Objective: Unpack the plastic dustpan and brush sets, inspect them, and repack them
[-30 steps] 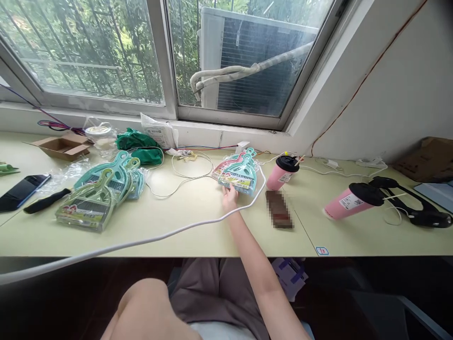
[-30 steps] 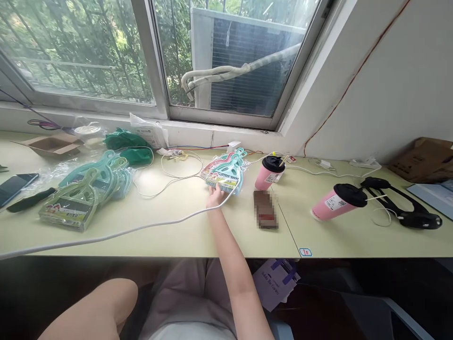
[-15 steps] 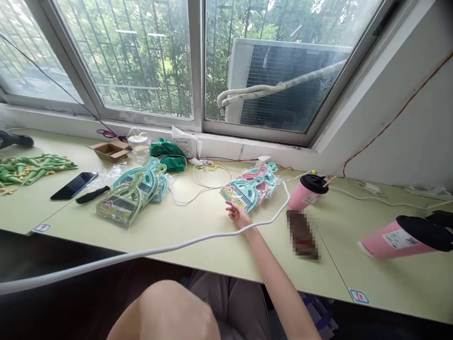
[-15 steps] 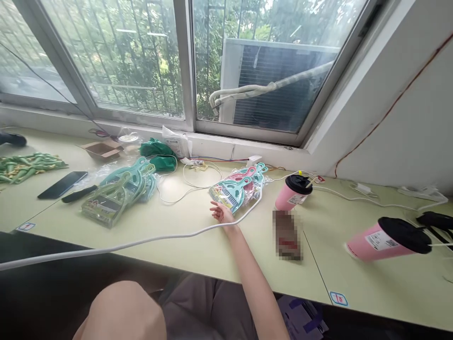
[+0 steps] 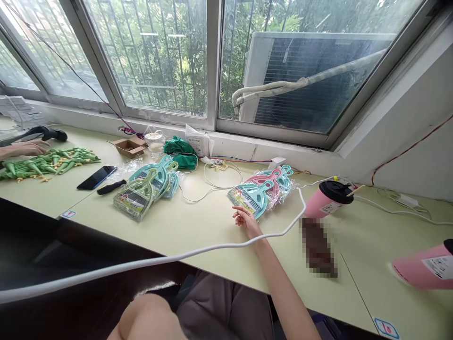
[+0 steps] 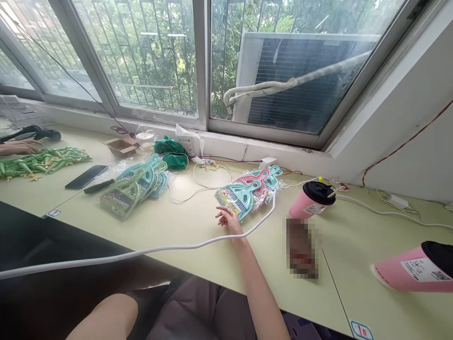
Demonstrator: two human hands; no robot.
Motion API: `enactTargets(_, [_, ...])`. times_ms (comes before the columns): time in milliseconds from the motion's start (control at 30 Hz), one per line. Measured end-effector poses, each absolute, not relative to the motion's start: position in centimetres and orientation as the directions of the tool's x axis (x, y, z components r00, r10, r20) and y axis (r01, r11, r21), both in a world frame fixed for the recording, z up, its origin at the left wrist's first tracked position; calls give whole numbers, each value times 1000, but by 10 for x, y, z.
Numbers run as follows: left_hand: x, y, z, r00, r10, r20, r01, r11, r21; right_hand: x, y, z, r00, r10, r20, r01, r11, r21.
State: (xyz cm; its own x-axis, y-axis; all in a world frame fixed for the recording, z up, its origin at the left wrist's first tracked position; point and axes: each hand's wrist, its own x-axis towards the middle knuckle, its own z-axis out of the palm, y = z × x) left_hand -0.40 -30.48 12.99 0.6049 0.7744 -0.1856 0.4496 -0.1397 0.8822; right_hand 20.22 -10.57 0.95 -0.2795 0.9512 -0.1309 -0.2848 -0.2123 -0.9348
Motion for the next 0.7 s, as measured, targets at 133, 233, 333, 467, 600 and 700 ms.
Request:
enactTargets(133, [-22,-267,131,731,681,39,334,-408,850,202,-107,13,-247,956,-157,-299,-230,-926])
enactTargets(233, [-64,-232,120,471,875,113,474,-359,804,203,-108,15,-238,960,-150,-312,-222,-924])
enactTargets(333, [-123,-195,85,-237,921,310,717,-49,695,205,-108,16,-225,964,-141,-336,-213,-918])
enactTargets(467, [-181,-168,34,-475,790,388,711,84,699,204,-107,12,-220,962,-160,-330,-228,-916])
enactTargets(600, [-190,-167,26,-532,742,408,755,197,626,204,-105,9,-223,960,-167,-316,-233,-920])
enactTargets(700, [-172,-177,44,-567,691,448,762,234,604,205,-104,10,-220,961,-167,-306,-230,-924])
